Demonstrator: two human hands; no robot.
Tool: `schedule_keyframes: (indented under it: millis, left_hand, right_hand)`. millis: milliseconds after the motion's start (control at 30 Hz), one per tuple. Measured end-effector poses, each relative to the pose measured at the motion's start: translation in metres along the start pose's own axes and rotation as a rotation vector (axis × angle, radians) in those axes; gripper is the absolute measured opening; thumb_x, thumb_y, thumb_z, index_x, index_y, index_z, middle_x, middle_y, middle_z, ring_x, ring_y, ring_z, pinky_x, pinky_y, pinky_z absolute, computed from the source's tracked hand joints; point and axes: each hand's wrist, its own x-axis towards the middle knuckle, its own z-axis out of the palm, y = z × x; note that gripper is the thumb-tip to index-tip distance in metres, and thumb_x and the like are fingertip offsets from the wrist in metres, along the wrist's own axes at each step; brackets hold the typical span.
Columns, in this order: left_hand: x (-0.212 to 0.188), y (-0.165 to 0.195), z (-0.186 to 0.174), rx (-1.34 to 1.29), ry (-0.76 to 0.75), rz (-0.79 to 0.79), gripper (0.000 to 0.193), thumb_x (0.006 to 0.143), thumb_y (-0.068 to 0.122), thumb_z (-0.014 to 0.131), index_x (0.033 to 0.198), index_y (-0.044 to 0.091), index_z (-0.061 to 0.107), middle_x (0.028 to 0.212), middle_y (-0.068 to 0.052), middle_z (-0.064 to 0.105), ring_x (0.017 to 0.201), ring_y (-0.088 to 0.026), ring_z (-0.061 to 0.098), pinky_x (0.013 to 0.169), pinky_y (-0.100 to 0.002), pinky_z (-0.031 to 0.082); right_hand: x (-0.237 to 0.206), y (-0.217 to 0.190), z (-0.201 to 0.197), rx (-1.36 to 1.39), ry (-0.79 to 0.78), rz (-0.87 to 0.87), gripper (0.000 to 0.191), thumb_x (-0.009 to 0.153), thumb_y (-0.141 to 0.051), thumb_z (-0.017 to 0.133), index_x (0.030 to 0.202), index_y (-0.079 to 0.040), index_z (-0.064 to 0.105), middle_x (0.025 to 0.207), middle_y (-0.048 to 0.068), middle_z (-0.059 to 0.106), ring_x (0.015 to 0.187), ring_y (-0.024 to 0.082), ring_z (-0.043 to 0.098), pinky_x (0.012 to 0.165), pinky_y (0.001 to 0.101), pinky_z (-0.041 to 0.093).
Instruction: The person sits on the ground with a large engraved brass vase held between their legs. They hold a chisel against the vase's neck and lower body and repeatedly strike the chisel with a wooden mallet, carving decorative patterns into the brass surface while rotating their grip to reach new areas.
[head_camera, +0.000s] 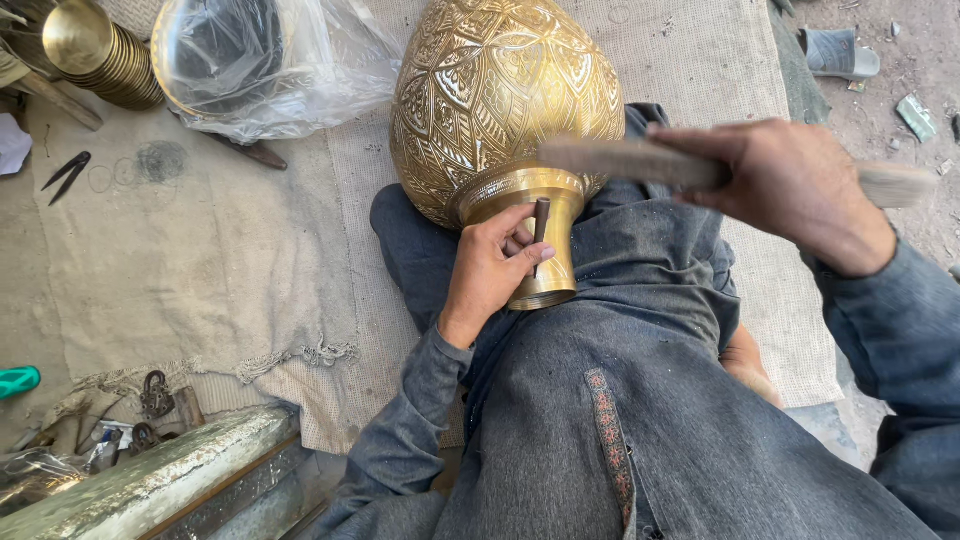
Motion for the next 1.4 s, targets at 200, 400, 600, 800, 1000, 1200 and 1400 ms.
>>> schedule_keyframes:
  millis: [200,400,600,800,1000,1200,1400]
  left_hand:
    - [-0.006,0.002,0.002,0.03,0.109,-0.065,0.05,0.083,0.007,0.084,0.128,-0.001,0.066,0.078,-0.004,0.073,0.065,-0.007,0.07,0.059,-0.023,0.059]
    - [0.003,0.001,-0.011,-0.232,0.252,-0.019,0.039,0.092,0.003,0.076,0.128,-0.003,0.062,0.089,-0.005,0.073,0.075,-0.008,0.072,0.066,-0.024,0.063]
    - [0.02,0.0,-0.003,-0.124,0.053,0.003,0.048,0.088,0.003,0.079,0.132,-0.002,0.06,0.084,-0.007,0.074,0.069,-0.01,0.072,0.062,-0.023,0.06]
    - [0.025,0.0,-0.001,0.031,-0.022,0.039,0.055,0.086,0.006,0.082,0.136,0.002,0.06,0.08,-0.007,0.074,0.064,-0.009,0.071,0.058,-0.025,0.057]
    - [0.022,0.003,0.002,0.082,0.003,-0.016,0.054,0.085,0.008,0.081,0.135,0.003,0.062,0.076,-0.008,0.074,0.062,-0.01,0.072,0.059,-0.026,0.057]
    - [0.024,0.005,0.006,0.186,0.003,0.036,0.055,0.082,0.01,0.084,0.133,0.005,0.066,0.08,-0.007,0.075,0.066,-0.013,0.074,0.065,-0.028,0.061]
    - [0.026,0.008,0.007,0.185,-0.017,-0.034,0.056,0.081,0.01,0.084,0.134,0.005,0.065,0.079,-0.007,0.075,0.065,-0.013,0.073,0.065,-0.028,0.061]
  right_hand:
    - [0.006,-0.011,-0.012,-0.277,-0.18,0.015,0.074,0.075,-0.047,0.081,0.145,-0.04,0.06,0.095,0.002,0.08,0.072,0.021,0.075,0.068,0.0366,0.061]
    - [0.0,-0.002,0.005,0.186,0.078,0.008,0.078,0.077,-0.039,0.084,0.148,-0.022,0.06,0.101,0.013,0.077,0.081,0.026,0.075,0.073,0.041,0.06]
    - [-0.017,0.004,0.031,0.522,0.125,0.134,0.077,0.081,-0.028,0.084,0.152,-0.016,0.056,0.112,0.015,0.075,0.097,0.021,0.072,0.085,0.0377,0.059]
    - [-0.027,0.009,0.043,0.57,0.254,0.021,0.072,0.087,-0.025,0.081,0.152,-0.01,0.055,0.131,0.016,0.072,0.115,0.021,0.07,0.097,0.037,0.057]
    - [-0.02,0.008,0.044,0.724,0.252,0.089,0.074,0.09,-0.025,0.08,0.155,-0.004,0.051,0.133,0.018,0.069,0.117,0.022,0.068,0.101,0.0369,0.057]
    - [-0.018,0.0,0.021,0.446,0.21,0.017,0.073,0.083,-0.025,0.081,0.15,-0.009,0.058,0.124,0.018,0.073,0.105,0.026,0.073,0.089,0.0395,0.059]
    - [-0.012,0.0,0.011,0.326,-0.029,0.183,0.066,0.084,-0.03,0.083,0.146,-0.025,0.061,0.111,0.009,0.077,0.091,0.024,0.076,0.084,0.0394,0.062]
